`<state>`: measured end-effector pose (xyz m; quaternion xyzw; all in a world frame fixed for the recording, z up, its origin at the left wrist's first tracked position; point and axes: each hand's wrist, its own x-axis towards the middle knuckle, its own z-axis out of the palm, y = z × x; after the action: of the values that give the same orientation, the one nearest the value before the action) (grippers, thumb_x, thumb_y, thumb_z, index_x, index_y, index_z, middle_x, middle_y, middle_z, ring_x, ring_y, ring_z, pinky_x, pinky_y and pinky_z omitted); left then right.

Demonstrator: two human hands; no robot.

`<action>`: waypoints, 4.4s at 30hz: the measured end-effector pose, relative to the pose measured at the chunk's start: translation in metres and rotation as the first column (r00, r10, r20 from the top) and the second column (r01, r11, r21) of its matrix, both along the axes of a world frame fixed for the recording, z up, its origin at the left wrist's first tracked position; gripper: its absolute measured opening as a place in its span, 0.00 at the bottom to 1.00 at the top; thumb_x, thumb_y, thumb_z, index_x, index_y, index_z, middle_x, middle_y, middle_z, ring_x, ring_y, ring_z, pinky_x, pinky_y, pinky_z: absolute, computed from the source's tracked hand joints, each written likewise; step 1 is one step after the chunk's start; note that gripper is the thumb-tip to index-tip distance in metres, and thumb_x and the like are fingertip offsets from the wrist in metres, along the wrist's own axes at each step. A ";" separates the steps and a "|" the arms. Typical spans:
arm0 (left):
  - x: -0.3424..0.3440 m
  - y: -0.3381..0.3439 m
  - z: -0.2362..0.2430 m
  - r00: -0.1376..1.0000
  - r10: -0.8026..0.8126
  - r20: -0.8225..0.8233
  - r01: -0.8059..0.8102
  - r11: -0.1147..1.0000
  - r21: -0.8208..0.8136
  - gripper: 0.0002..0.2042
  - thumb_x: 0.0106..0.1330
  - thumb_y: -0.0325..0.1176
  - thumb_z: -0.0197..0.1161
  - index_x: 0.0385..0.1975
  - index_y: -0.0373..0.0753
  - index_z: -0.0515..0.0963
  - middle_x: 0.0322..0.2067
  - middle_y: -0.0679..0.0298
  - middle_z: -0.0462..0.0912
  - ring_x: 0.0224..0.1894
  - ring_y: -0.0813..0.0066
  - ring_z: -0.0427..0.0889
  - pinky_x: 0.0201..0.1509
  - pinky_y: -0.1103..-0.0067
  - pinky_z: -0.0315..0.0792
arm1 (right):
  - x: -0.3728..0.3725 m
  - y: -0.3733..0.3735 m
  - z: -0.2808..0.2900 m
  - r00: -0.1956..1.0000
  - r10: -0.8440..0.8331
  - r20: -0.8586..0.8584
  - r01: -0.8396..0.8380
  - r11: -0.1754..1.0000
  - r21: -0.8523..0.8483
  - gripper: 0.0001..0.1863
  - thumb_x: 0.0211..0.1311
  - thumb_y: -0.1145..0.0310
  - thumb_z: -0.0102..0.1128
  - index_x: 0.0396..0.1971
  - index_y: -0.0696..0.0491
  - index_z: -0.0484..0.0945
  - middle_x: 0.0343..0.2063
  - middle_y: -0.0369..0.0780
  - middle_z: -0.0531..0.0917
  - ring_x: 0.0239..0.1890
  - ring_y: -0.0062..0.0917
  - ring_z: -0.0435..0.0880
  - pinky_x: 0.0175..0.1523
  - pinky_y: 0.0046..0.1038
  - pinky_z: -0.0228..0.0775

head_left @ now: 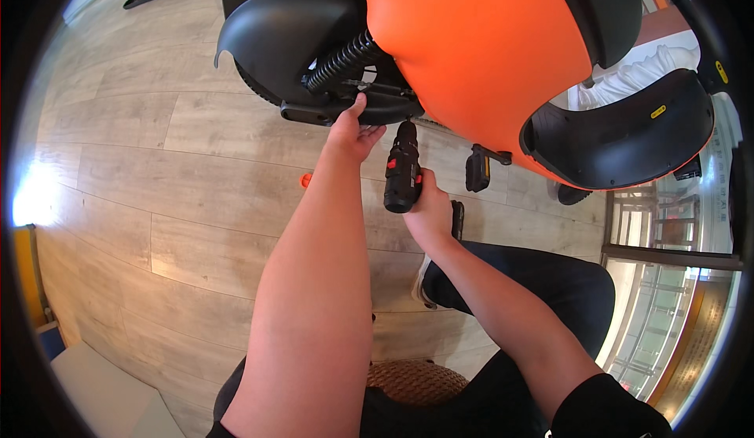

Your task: Using a power drill to remove screws and plastic covers from a motorcycle.

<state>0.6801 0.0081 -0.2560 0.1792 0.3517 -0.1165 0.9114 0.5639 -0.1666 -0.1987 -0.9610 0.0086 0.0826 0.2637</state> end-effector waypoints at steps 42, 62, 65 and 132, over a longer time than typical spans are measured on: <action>0.001 0.001 0.002 0.999 -0.005 -0.040 0.005 1.000 0.020 0.20 0.70 0.40 0.66 0.54 0.36 0.74 0.51 0.50 0.82 0.57 0.54 0.80 0.68 0.58 0.71 | -0.003 0.045 -0.012 0.986 -0.140 -0.086 0.140 0.990 -0.006 0.21 0.62 0.63 0.62 0.45 0.59 0.64 0.31 0.57 0.84 0.38 0.57 0.83 0.44 0.52 0.73; -0.001 0.001 0.005 1.000 -0.025 -0.011 0.025 0.999 0.024 0.18 0.71 0.41 0.66 0.53 0.36 0.75 0.50 0.52 0.82 0.57 0.55 0.80 0.68 0.58 0.71 | -0.003 0.022 -0.015 0.998 -0.060 -0.013 0.060 0.998 0.028 0.23 0.59 0.63 0.63 0.50 0.55 0.65 0.31 0.55 0.85 0.38 0.56 0.85 0.43 0.52 0.74; 0.000 0.002 0.005 1.000 -0.017 -0.027 0.017 1.000 0.017 0.18 0.71 0.41 0.66 0.52 0.36 0.75 0.50 0.51 0.82 0.58 0.55 0.79 0.69 0.58 0.71 | -0.002 0.022 -0.017 0.998 -0.062 -0.006 0.062 0.998 0.026 0.24 0.59 0.63 0.64 0.50 0.55 0.66 0.32 0.55 0.85 0.38 0.56 0.85 0.43 0.51 0.74; -0.001 0.003 0.009 1.000 -0.027 -0.015 0.028 0.999 0.031 0.19 0.70 0.41 0.66 0.54 0.39 0.74 0.52 0.54 0.81 0.57 0.56 0.79 0.65 0.58 0.74 | -0.004 -0.001 -0.051 0.984 -0.085 0.157 0.015 0.916 0.401 0.17 0.59 0.72 0.65 0.46 0.55 0.71 0.25 0.46 0.82 0.29 0.43 0.84 0.38 0.36 0.75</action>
<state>0.6795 0.0112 -0.2470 0.1972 0.3576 -0.1249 0.9042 0.5595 -0.1680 -0.2494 -0.8901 -0.0063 -0.0072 0.4556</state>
